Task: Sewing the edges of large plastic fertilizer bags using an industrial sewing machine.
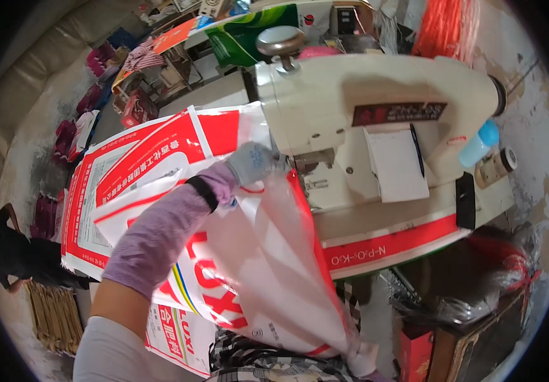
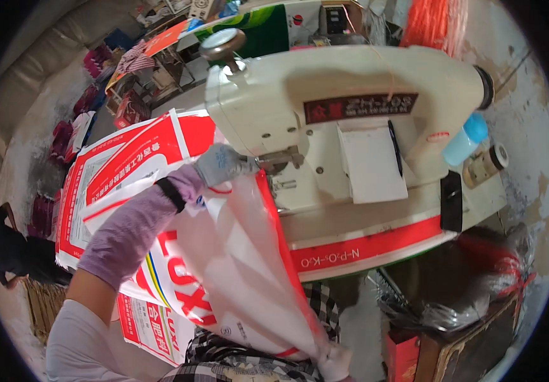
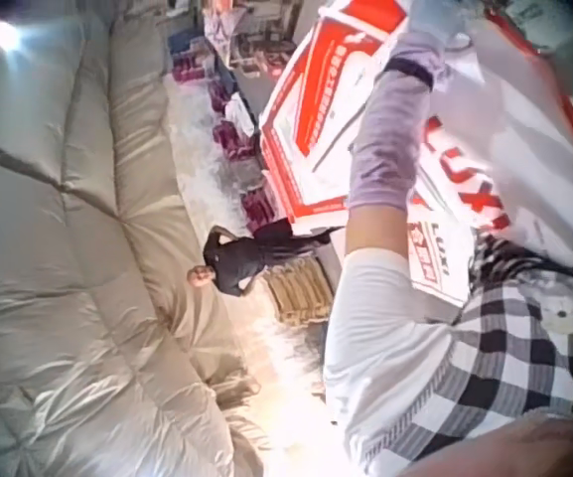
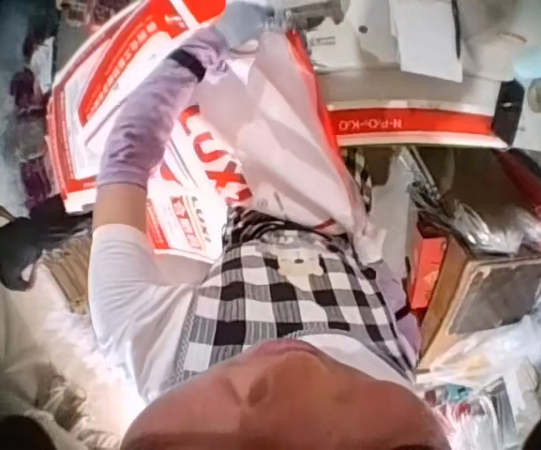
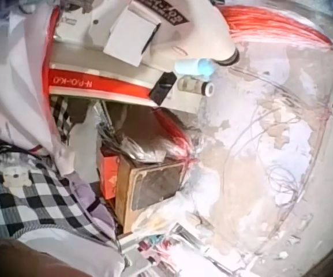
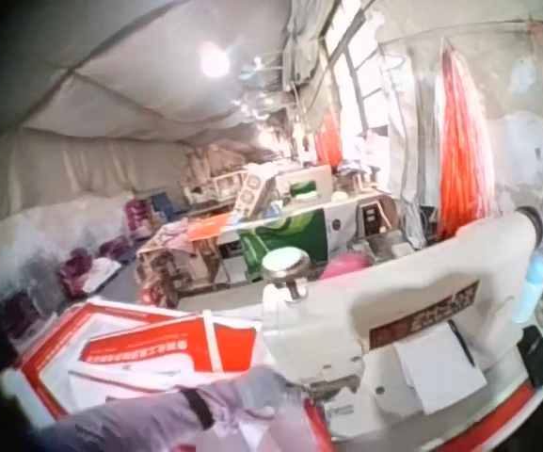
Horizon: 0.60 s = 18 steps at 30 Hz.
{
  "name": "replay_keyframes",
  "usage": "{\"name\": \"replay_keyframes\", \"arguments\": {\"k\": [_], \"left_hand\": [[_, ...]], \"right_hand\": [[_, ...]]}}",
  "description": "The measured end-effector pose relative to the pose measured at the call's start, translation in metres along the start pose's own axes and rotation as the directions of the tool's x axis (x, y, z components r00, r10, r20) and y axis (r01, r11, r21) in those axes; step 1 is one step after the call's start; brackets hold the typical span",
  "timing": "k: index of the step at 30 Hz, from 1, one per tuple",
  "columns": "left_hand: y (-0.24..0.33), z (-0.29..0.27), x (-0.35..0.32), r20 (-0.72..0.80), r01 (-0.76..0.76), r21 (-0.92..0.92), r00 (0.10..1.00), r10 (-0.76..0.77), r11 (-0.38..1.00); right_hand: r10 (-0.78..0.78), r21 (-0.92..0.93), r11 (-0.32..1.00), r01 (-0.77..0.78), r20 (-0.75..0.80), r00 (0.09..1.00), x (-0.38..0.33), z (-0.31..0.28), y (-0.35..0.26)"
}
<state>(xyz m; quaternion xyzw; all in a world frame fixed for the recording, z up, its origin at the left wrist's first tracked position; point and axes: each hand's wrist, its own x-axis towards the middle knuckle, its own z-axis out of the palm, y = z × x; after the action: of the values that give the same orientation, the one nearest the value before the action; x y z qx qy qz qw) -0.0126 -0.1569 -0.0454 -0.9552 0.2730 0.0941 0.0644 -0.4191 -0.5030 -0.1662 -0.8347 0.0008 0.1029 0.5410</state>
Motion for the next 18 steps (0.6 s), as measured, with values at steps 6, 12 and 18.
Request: {"name": "replay_keyframes", "arguments": {"k": [6, 12, 18], "left_hand": [[0.061, 0.059, -0.034, 0.092, -0.279, -0.048, 0.955, 0.283, 0.959], [0.114, -0.012, -0.11, 0.688, -0.44, 0.06, 0.669, 0.282, 0.896], [-0.021, -0.072, -0.025, 0.321, -0.222, 0.784, 0.944, -0.073, 0.58]], "right_hand": [[-0.238, -0.056, 0.97, 0.238, -0.004, 0.971, 0.069, 0.048, -0.03], [-0.165, -0.025, 0.986, 0.163, -0.106, 0.981, 0.182, 0.074, -0.135], [-0.119, 0.026, 0.992, 0.121, -0.082, 0.989, 0.266, 0.092, -0.138]]}}
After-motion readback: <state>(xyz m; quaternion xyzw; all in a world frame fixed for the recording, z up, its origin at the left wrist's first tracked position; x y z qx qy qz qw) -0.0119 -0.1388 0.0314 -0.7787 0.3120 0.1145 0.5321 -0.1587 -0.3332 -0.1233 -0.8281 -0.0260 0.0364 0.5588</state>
